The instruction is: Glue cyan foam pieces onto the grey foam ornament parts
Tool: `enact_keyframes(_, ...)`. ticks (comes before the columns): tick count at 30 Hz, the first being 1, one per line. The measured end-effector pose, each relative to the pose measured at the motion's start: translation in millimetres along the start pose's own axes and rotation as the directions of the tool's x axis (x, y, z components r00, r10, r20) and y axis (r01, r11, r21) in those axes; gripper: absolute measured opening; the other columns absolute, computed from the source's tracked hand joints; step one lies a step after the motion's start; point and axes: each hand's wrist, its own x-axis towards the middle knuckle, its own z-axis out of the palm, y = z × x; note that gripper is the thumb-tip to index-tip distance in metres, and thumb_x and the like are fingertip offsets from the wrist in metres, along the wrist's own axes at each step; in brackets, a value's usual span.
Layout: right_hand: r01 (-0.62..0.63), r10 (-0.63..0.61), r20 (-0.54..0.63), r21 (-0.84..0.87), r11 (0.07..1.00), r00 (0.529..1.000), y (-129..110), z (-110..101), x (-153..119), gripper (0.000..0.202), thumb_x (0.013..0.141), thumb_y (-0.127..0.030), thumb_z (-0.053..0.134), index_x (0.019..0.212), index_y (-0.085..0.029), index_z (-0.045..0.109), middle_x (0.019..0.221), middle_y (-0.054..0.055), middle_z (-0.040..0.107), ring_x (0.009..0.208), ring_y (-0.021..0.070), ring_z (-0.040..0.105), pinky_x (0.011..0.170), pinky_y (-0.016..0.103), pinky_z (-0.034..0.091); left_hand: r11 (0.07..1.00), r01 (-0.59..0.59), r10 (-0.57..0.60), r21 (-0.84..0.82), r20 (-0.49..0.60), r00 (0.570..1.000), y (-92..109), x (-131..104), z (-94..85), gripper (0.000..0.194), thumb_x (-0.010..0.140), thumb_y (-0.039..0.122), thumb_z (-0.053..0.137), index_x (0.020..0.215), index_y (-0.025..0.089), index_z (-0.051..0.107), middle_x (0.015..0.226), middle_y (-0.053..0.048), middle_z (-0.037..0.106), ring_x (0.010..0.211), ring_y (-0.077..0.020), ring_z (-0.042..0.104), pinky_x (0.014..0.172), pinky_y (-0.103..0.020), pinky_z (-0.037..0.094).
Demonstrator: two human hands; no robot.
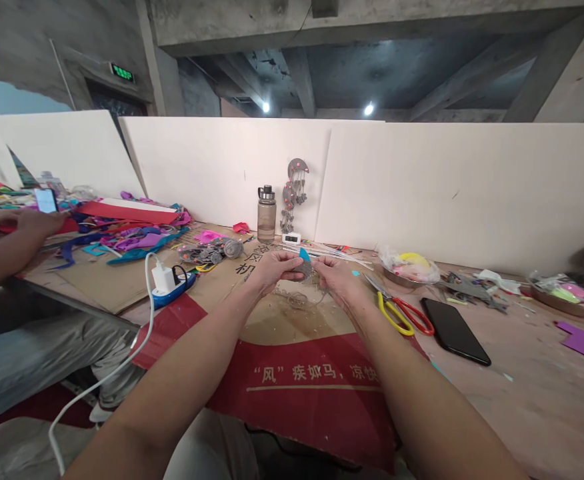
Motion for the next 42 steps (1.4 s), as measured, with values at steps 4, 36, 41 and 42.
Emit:
enact_keyframes(4,-0.004,0.003,0.033,0.026,1.0,0.999,-0.4,2.4,-1.8,0.03,0.065,-0.047,0.067,0.072,-0.018,0.063,0.061,-0.005,0.052,0.051,0.0076,0.034,0.05,0.024,0.026,1.0,0.012,-0.012,-0.005,-0.045,0.999,0.6,1.1,0.1,0.04,0.054,0.039,0.089,0.075,0.009,0.071,0.078,-0.005,0.068,0.068,-0.0112,0.063,0.071,-0.028,0.058)
enact_keyframes(36,-0.018,0.022,-0.036,0.106,0.994,0.999,11.8,11.8,-2.0,0.03,0.064,-0.05,0.065,0.061,-0.022,0.053,0.053,-0.005,0.044,0.046,0.0094,0.03,0.047,0.027,0.024,1.0,0.025,-0.025,-0.007,0.053,0.998,-5.5,3.8,-4.7,0.042,0.053,0.038,0.09,0.079,0.011,0.071,0.084,-0.008,0.069,0.072,-0.012,0.063,0.066,-0.025,0.056)
enact_keyframes(41,-0.02,0.026,-0.042,0.143,0.989,0.999,12.6,12.2,-1.9,0.032,0.064,-0.049,0.066,0.058,-0.022,0.05,0.053,-0.004,0.043,0.047,0.0093,0.029,0.047,0.027,0.025,0.999,0.049,-0.051,0.019,0.093,0.994,-4.8,2.8,-6.0,0.042,0.053,0.039,0.09,0.078,0.011,0.069,0.079,-0.006,0.067,0.068,-0.0107,0.061,0.065,-0.025,0.056)
enact_keyframes(42,-0.027,0.033,-0.036,0.152,0.988,0.999,12.6,12.9,-1.9,0.031,0.063,-0.048,0.066,0.059,-0.022,0.051,0.054,-0.004,0.044,0.048,0.0093,0.029,0.047,0.026,0.026,0.999,0.049,-0.049,0.012,0.083,0.995,-4.4,2.6,-6.0,0.042,0.053,0.04,0.09,0.075,0.011,0.068,0.077,-0.005,0.066,0.066,-0.0105,0.061,0.063,-0.025,0.056)
